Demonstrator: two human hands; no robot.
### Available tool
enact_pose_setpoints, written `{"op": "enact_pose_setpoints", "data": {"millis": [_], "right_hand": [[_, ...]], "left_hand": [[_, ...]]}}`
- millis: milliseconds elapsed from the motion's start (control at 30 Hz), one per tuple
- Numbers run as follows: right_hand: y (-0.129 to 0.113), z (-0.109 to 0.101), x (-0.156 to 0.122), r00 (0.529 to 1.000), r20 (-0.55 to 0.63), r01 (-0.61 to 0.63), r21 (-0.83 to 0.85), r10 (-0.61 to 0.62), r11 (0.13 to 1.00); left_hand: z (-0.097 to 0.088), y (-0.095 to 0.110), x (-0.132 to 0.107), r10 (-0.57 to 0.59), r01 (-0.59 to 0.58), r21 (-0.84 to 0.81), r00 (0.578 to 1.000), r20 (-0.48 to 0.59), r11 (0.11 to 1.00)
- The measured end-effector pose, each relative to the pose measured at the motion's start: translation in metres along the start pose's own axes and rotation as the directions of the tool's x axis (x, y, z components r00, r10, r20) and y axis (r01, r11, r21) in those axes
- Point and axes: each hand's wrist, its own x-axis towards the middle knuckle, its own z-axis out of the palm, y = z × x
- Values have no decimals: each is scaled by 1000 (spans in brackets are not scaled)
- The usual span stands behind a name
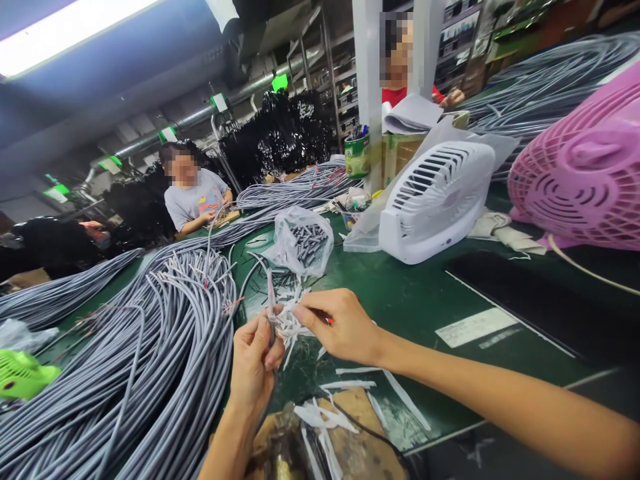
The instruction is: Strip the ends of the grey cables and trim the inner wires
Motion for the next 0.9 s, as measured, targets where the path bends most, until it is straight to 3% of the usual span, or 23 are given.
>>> {"op": "enact_pose_setpoints", "data": {"millis": [333,567,900], "right_hand": [[-2,8,-3,996,78,-60,236,42,970],[-1,14,-5,990,129,-109,395,63,912],[2,17,-5,969,191,-227,461,154,858]], "left_hand": [[5,-1,-2,-12,12,30,1000,16,999],[4,-5,-1,-21,21,3,999,-29,1000],[4,-3,-1,-37,37,0,999,9,999]]}}
